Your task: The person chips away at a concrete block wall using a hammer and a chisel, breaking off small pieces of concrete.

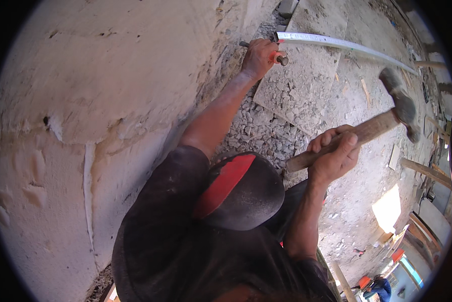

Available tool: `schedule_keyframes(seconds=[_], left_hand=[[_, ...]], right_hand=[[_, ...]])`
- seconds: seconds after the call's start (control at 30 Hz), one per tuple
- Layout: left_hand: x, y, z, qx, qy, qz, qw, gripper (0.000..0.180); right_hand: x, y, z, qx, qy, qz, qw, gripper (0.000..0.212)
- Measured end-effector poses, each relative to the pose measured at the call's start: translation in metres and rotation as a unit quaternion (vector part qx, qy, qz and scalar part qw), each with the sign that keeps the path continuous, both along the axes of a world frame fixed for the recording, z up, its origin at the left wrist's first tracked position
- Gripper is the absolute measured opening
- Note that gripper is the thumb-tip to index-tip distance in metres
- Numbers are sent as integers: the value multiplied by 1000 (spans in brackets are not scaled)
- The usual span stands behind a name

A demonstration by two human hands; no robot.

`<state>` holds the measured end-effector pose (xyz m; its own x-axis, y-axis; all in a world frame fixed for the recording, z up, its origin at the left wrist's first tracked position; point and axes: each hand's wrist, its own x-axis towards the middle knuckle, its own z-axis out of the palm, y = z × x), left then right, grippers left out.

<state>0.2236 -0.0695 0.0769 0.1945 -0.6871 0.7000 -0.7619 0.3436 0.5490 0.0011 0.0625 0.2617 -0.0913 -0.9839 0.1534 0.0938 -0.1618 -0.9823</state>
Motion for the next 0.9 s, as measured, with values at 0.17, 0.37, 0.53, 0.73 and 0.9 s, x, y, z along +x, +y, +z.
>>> schedule_keyframes(seconds=[0.17, 0.37, 0.53, 0.73, 0.9], left_hand=[[4, 3, 1, 0, 6, 25, 1000, 19], [5, 0, -5, 35, 45, -13, 998, 18], [5, -5, 6, 26, 72, 32, 997, 12], [6, -11, 12, 20, 81, 23, 996, 14], [10, -7, 3, 36, 101, 49, 993, 15]], right_hand=[[8, -11, -12, -105, -85, -41, 990, 53], [33, -31, -70, 184, 228, 147, 945, 33], [23, -12, -28, 14, 7, 4, 1000, 35], [21, -45, -88, 27, 358, 124, 925, 32], [29, -24, -18, -1, 55, 19, 998, 38]])
